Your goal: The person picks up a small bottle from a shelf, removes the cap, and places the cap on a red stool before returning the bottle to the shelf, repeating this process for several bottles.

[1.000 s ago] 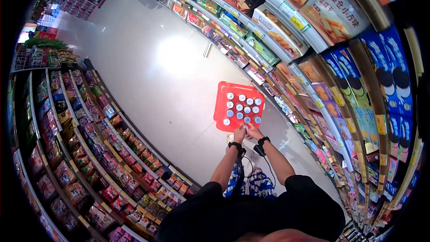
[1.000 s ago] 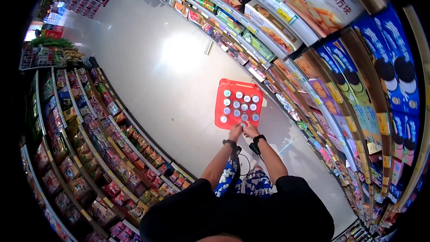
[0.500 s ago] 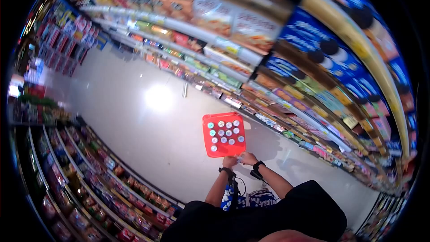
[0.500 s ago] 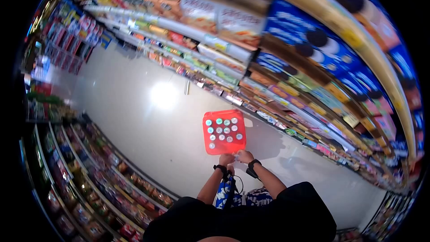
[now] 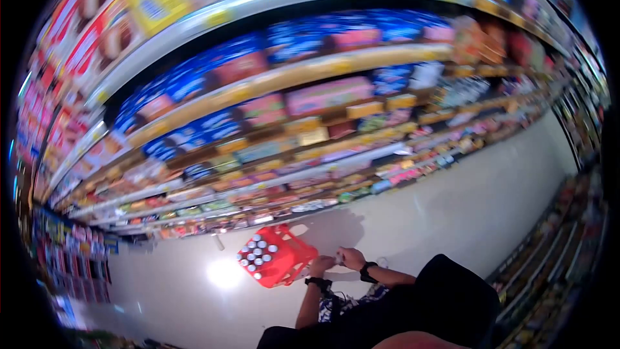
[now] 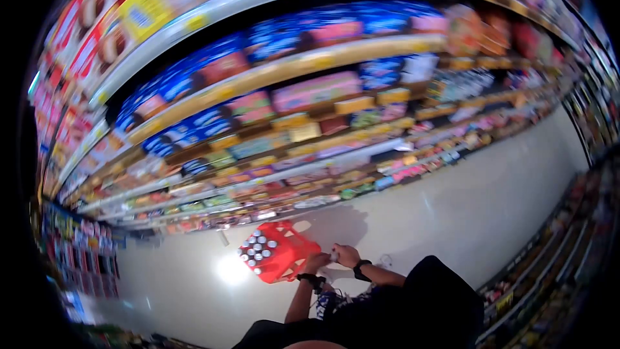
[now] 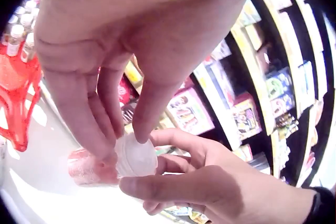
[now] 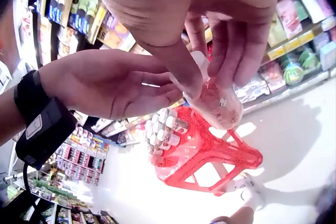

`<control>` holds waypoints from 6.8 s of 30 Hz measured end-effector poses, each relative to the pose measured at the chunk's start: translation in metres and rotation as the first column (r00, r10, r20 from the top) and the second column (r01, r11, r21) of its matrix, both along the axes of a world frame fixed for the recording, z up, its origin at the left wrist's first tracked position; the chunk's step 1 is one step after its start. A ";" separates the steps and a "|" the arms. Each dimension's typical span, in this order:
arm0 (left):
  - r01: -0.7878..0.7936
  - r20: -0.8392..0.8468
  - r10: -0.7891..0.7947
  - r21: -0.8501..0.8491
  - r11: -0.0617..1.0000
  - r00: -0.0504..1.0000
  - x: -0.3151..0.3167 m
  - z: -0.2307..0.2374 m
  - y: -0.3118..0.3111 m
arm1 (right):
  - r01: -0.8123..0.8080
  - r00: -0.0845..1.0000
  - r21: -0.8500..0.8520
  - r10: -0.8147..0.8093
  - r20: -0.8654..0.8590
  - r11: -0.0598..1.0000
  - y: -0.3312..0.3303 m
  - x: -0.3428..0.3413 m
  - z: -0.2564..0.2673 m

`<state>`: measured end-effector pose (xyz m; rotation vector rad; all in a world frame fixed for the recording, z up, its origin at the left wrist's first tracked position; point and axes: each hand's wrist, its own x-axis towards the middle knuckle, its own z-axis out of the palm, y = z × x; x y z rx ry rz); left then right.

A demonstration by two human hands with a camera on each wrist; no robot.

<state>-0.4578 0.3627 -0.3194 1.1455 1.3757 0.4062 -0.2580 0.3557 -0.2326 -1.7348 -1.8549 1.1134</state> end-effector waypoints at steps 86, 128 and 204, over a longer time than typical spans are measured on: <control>-0.069 0.048 0.050 0.642 0.764 0.998 1.139 0.276 0.373 | 0.285 0.947 0.582 -0.319 -0.046 0.762 0.268 1.089 0.243; -0.912 0.111 0.985 0.402 0.080 0.135 0.684 0.266 -0.185 | -0.942 0.185 0.290 0.982 0.033 0.167 0.023 0.531 0.213; -0.835 -0.021 0.857 -0.241 0.496 0.515 -0.128 -0.015 -0.104 | -0.748 0.636 -0.177 0.767 0.081 0.639 0.039 -0.210 -0.038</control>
